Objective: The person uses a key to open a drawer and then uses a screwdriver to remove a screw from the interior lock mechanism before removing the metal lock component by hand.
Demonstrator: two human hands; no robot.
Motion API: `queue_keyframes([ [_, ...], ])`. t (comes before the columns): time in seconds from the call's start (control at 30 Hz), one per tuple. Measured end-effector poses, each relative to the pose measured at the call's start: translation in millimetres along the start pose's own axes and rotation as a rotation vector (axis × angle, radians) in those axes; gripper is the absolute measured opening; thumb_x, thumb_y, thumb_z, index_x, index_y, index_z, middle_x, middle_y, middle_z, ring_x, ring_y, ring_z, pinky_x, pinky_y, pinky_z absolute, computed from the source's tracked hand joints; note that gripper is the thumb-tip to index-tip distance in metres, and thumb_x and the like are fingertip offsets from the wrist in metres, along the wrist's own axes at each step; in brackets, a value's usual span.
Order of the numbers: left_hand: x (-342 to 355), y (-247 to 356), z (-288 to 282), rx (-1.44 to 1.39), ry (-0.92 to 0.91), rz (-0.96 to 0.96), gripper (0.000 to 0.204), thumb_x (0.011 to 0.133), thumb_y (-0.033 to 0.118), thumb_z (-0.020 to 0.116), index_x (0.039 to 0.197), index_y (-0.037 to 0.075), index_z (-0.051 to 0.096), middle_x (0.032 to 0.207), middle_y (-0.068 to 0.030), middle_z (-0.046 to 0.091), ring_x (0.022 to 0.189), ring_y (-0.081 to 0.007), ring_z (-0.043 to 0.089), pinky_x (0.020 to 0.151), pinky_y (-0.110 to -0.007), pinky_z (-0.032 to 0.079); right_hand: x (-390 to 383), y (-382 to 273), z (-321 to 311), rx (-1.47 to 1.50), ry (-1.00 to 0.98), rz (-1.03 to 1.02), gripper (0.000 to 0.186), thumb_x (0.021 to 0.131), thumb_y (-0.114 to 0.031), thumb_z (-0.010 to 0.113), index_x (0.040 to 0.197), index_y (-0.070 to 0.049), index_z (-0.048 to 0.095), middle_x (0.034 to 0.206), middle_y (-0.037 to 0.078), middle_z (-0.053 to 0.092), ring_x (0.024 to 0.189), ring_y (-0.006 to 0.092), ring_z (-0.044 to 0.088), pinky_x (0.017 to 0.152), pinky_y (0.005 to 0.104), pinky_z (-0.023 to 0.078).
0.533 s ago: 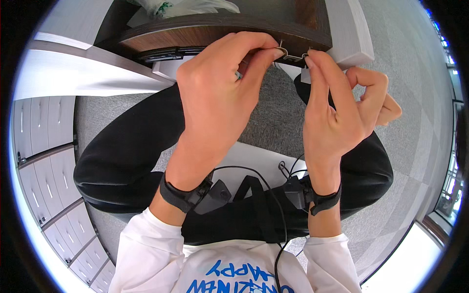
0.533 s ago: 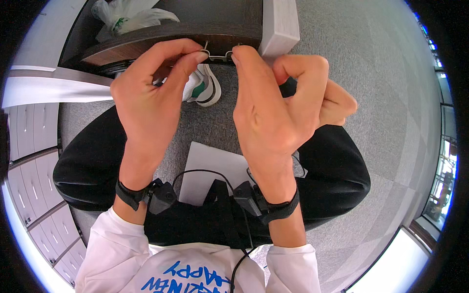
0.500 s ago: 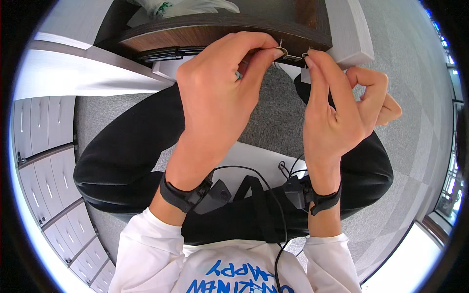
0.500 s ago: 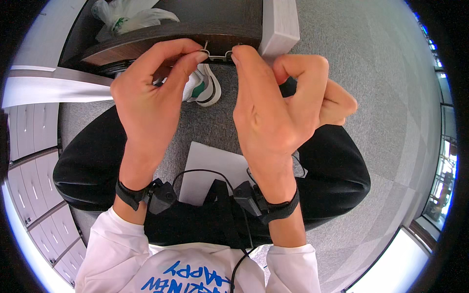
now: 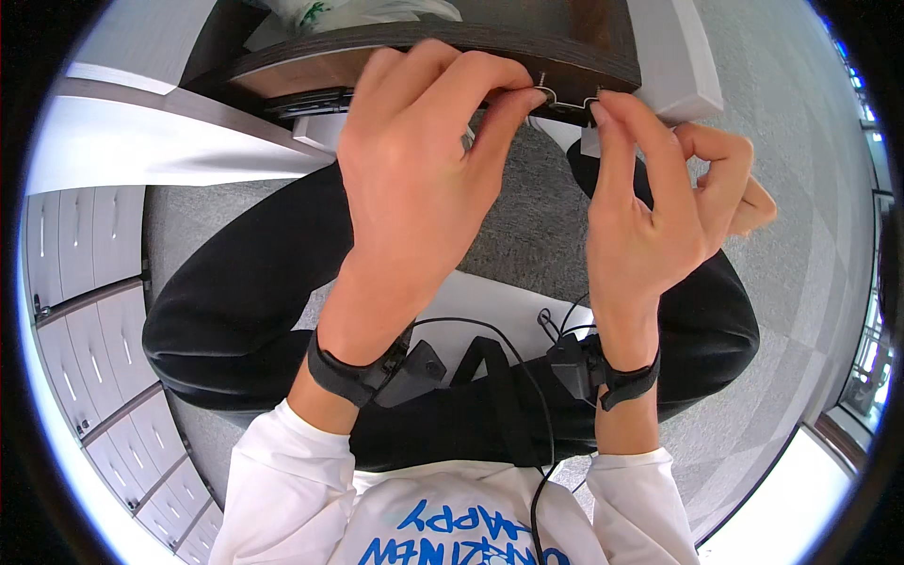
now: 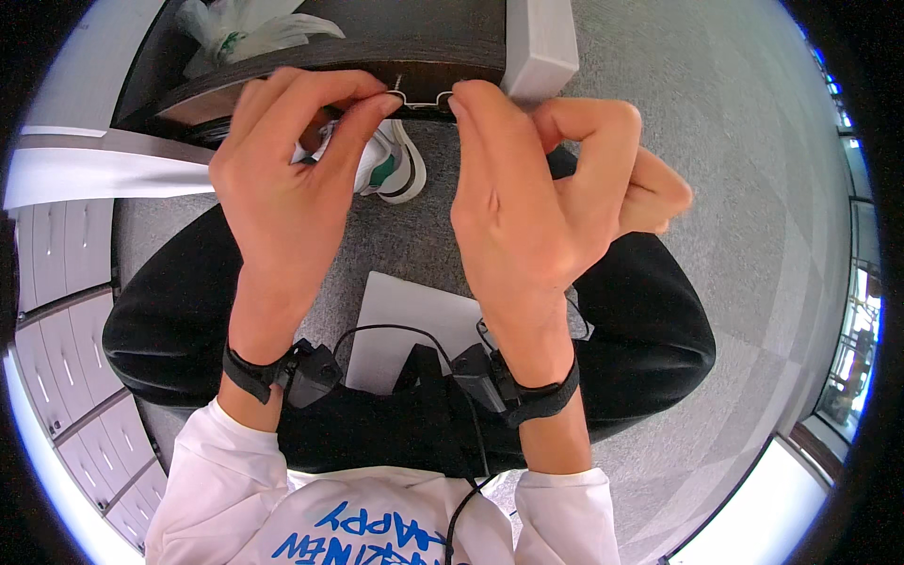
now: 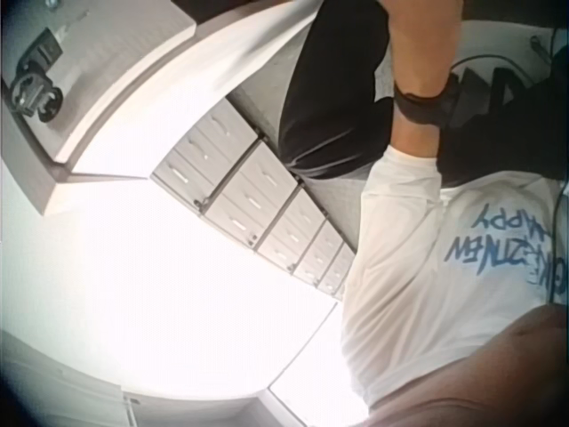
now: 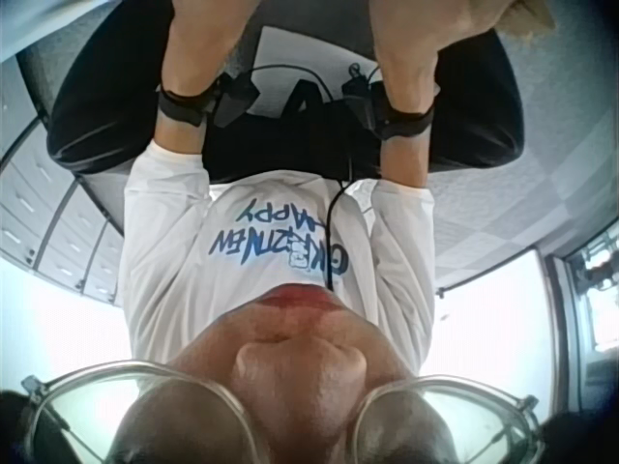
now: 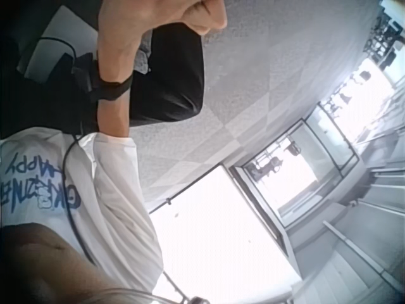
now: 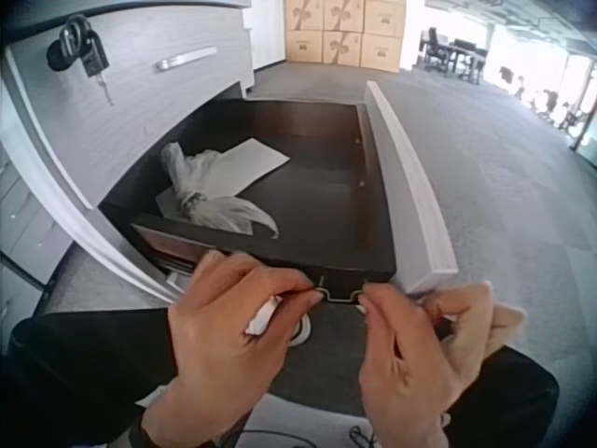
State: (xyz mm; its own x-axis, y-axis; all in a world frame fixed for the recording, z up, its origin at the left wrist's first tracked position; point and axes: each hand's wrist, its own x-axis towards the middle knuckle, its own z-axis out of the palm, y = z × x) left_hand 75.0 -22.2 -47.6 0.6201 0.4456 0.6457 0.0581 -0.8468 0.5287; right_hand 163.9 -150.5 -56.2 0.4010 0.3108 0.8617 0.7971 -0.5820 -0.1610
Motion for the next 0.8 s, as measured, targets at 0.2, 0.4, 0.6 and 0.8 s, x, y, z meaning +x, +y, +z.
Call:
queue_keyframes([
  [0.2, 12, 24, -13, 0.483, 0.084, 0.127, 0.012, 0.075, 0.014, 0.082, 0.084, 0.014, 0.074, 0.101, 0.002, 0.068, 0.097, -0.0193, 0.057, 0.087, -0.032, 0.038, 2, 0, -1, 0.02, 0.005, 0.001, 0.014, 0.072, -0.023, 0.085, 0.085, -0.025, 0.079, 0.083, -0.007, 0.04, 0.084, 0.0161, 0.03, 0.07, 0.0305, 0.024],
  [0.4, 15, -4, -4, 0.291, 0.025, 0.309, 0.016, 0.073, 0.012, 0.081, 0.085, 0.014, 0.072, 0.115, 0.0016, 0.068, 0.103, -0.0203, 0.06, 0.092, -0.035, 0.037, -1, 4, 0, -0.013, 0.004, -0.012, 0.016, 0.072, -0.024, 0.085, 0.087, -0.025, 0.08, 0.083, -0.007, 0.04, 0.084, 0.0156, 0.03, 0.071, 0.0305, 0.024],
  [0.6, 17, 3, -8, 0.286, -0.02, 0.272, 0.014, 0.075, 0.012, 0.079, 0.086, 0.013, 0.071, 0.112, 0.0012, 0.069, 0.104, -0.0211, 0.061, 0.093, -0.035, 0.037, 1, 2, -2, -0.025, -0.019, 0.007, 0.015, 0.073, -0.024, 0.085, 0.086, -0.024, 0.08, 0.084, -0.007, 0.04, 0.084, 0.016, 0.03, 0.071, 0.0305, 0.025],
  [0.8, 19, 1, -9, 0.289, -0.033, 0.279, 0.016, 0.075, 0.014, 0.08, 0.089, 0.013, 0.072, 0.111, 0.0018, 0.069, 0.102, -0.0195, 0.062, 0.09, -0.034, 0.04, 1, 5, -1, -0.008, -0.014, -0.013, 0.015, 0.072, -0.024, 0.085, 0.086, -0.024, 0.08, 0.084, -0.006, 0.039, 0.084, 0.0163, 0.03, 0.071, 0.0307, 0.025],
])
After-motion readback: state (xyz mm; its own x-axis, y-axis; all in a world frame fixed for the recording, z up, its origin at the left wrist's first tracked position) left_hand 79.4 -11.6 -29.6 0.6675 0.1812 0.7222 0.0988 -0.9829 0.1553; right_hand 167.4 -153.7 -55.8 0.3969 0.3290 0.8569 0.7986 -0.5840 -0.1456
